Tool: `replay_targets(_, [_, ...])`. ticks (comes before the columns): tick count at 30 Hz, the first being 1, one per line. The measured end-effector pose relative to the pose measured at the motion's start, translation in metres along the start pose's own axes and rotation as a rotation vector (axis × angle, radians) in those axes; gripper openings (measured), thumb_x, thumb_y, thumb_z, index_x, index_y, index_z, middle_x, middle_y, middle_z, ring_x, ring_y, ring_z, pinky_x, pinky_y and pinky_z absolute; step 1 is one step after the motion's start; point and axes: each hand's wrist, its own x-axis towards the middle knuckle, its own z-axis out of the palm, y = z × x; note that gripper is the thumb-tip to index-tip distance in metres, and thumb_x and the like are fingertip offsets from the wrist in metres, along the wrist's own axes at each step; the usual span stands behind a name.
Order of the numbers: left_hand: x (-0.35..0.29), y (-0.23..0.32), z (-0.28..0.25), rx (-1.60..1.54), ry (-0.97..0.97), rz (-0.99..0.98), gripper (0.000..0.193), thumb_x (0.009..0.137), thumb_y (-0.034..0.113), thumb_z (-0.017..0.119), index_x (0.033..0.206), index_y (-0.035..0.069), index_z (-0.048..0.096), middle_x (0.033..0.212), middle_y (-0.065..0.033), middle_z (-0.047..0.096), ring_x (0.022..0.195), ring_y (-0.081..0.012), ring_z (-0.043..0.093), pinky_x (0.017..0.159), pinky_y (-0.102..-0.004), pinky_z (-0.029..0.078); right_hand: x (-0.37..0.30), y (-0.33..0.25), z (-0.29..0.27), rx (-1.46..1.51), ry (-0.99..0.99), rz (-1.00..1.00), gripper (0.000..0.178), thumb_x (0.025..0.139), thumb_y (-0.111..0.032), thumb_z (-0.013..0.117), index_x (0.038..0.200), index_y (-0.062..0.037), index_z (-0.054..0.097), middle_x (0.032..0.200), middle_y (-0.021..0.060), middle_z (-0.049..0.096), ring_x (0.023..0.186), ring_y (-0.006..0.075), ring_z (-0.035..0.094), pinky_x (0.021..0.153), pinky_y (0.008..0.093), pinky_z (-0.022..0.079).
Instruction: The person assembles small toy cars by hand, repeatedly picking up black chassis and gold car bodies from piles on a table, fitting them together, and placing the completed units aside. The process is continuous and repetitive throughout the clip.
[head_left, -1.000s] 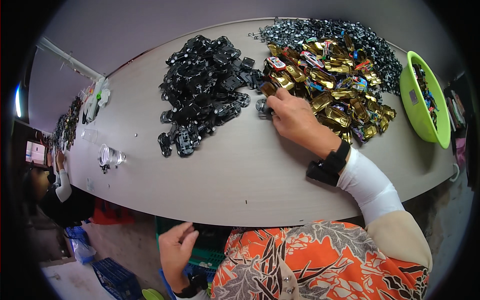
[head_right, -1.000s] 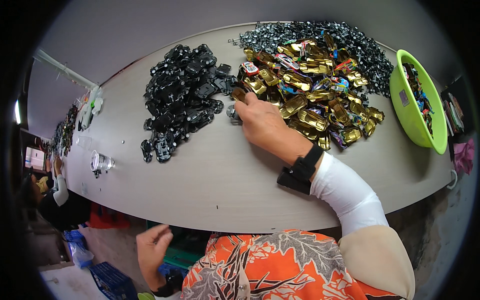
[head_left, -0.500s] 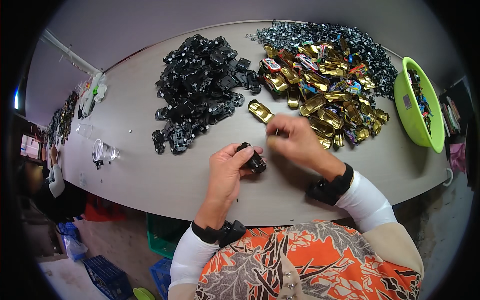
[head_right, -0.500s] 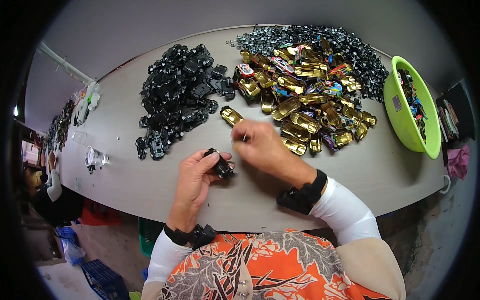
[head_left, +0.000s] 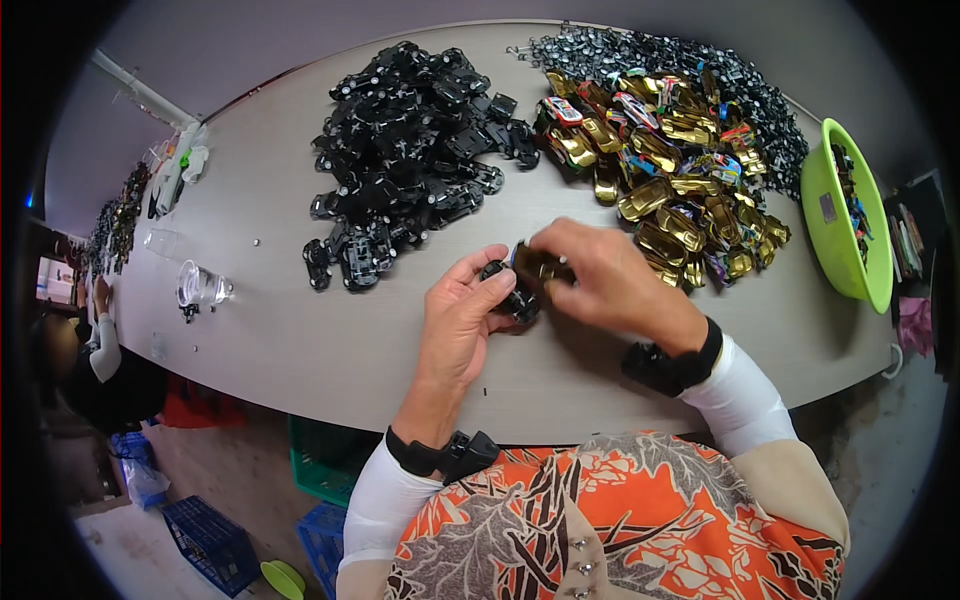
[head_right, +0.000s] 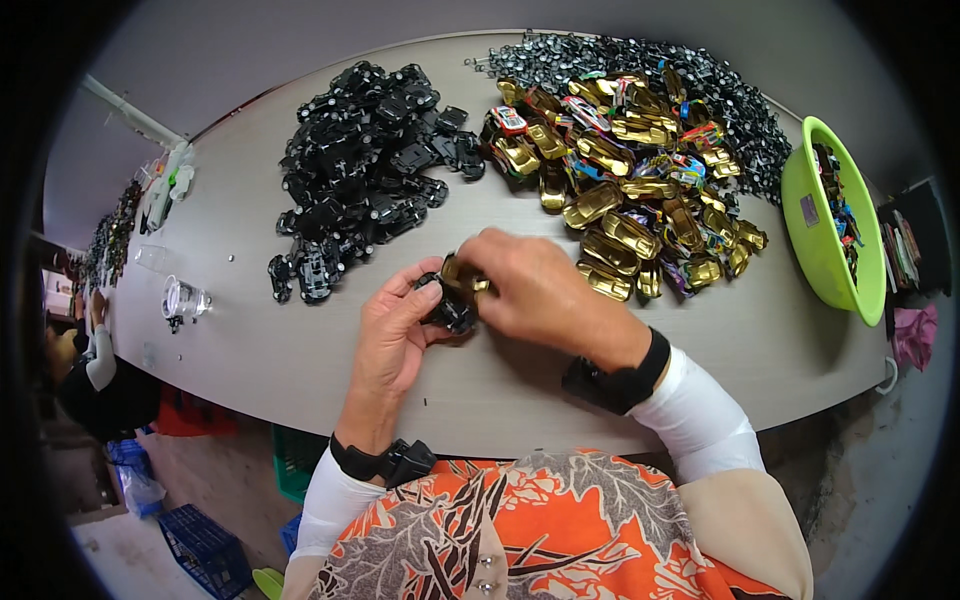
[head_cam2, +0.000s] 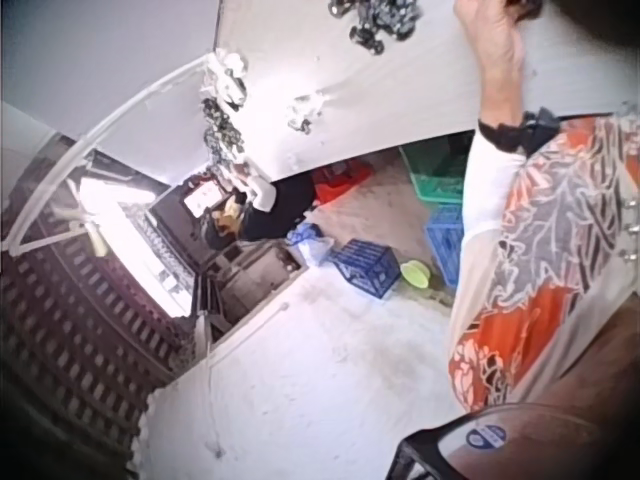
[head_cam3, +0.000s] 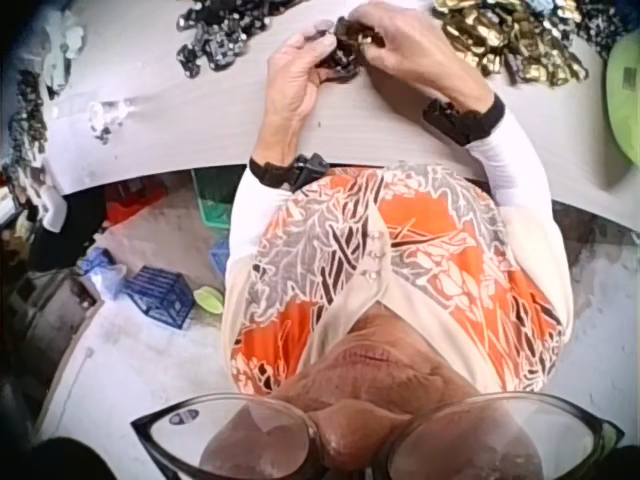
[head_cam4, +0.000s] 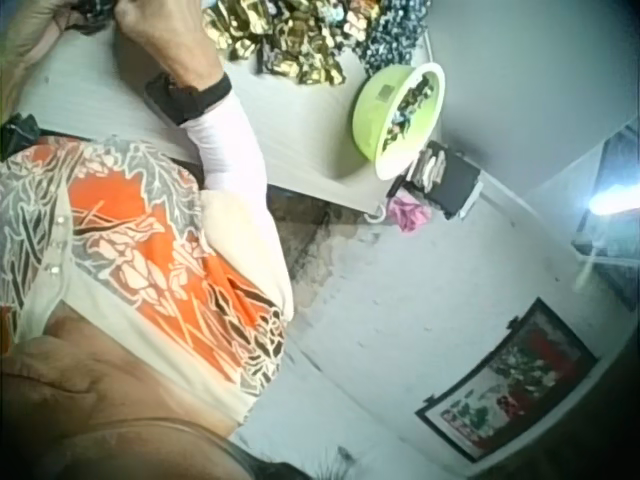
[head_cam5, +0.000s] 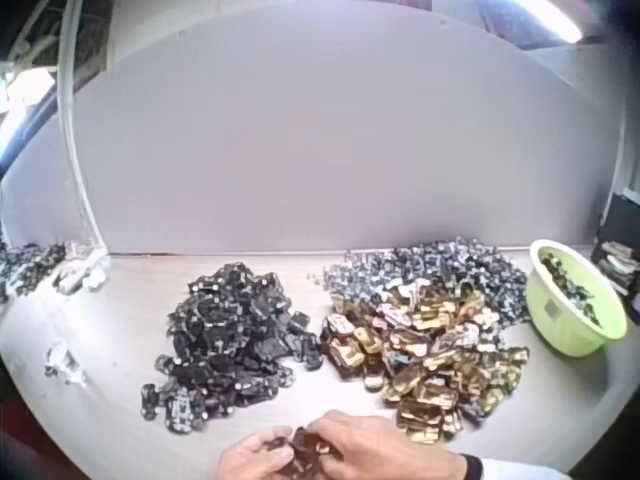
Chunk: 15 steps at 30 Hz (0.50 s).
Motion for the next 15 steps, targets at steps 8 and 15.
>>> replay_targets(8, [-0.004, 0.001, 0.000, 0.044, 0.044, -0.006, 0.023, 0.080, 0.002, 0.062, 0.102, -0.002, 0.055, 0.084, -0.0106, 0.062, 0.071, -0.0170, 0.064, 0.057, -0.0288, 0.056, -0.021, -0.013, -0.019, 0.290, 0.067, 0.083, 0.033, 0.066, 0.001, 0.063, 0.098, -0.0011, 0.056, 0.090, 0.0071, 0.054, 0.069, 0.0131, 0.052, 0.058, 0.0249, 0.043])
replay_targets(15, [-0.003, -0.011, 0.014, -0.059, -0.027, -0.082, 0.021, 0.079, -0.001, 0.060, 0.099, -0.001, 0.055, 0.085, -0.0098, 0.063, 0.072, -0.0162, 0.064, 0.061, -0.0274, 0.054, -0.037, -0.008, 0.003, 0.566, 0.224, 0.064, 0.040, 0.069, -0.001, 0.067, 0.108, -0.0024, 0.055, 0.105, 0.0062, 0.053, 0.070, 0.0082, 0.050, 0.057, 0.0212, 0.043])
